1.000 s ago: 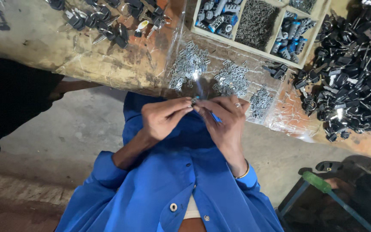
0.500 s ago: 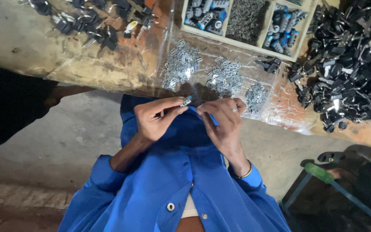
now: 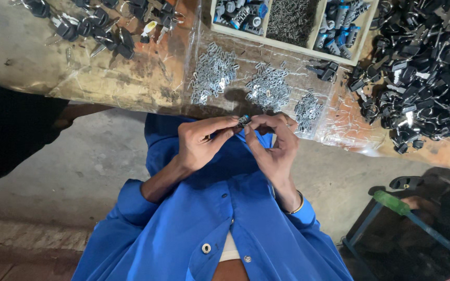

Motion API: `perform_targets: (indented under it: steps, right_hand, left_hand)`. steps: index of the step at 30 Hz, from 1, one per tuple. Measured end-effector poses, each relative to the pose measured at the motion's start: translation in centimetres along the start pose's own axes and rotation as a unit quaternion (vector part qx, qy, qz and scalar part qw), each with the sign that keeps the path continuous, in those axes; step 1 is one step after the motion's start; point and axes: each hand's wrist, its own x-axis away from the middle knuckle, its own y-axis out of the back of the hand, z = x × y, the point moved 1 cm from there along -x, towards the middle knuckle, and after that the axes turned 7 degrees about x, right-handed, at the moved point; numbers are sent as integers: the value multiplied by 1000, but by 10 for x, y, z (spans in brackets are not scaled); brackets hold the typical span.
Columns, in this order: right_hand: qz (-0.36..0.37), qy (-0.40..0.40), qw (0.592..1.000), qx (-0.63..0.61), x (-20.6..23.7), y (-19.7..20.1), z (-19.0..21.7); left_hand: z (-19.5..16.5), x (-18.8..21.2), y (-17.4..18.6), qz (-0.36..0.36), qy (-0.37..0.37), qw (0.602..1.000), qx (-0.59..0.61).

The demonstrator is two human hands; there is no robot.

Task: The person sits at a workbench assembling key and lock components. They pick small metal pins and blue plastic parts from a compartment tray, insert the pins into a key blank held in their hands, and place finished keys onto a large pile of black key heads beside the tray, repeating the cycle.

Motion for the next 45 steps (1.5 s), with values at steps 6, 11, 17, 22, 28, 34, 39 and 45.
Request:
perform_targets:
  steps: [6, 11, 17, 22, 28, 34, 39, 45]
  right_hand:
    - [-5, 133, 969, 209, 5, 5, 8]
    - [33, 104, 975, 192, 6, 26, -11]
    - [-103, 95, 894, 426, 3, 54, -28]
    - [-62, 118, 912, 388, 9, 52, -25]
    - [-49, 165, 912, 373, 8, 53, -26]
    - [-33, 185, 901, 391, 7, 58, -19]
    - [25, 194, 928, 317, 7, 55, -10]
    - [20, 191, 958, 211, 3, 24, -8]
  left_hand:
    - [-7, -3, 1, 7, -78, 994, -71]
    - [-11, -5, 0, -11, -89, 993, -74]
    - [-6, -7, 2, -10, -37, 999, 8]
    - [-2, -7, 4, -10, -22, 999, 25]
    - [0, -9, 5, -14, -13, 1000, 19]
    - [-2, -10, 5, -19, -8, 999, 31]
    - [-4, -13, 4, -29, 23, 999, -5]
    - [-6, -16, 2, -32, 3, 999, -28]
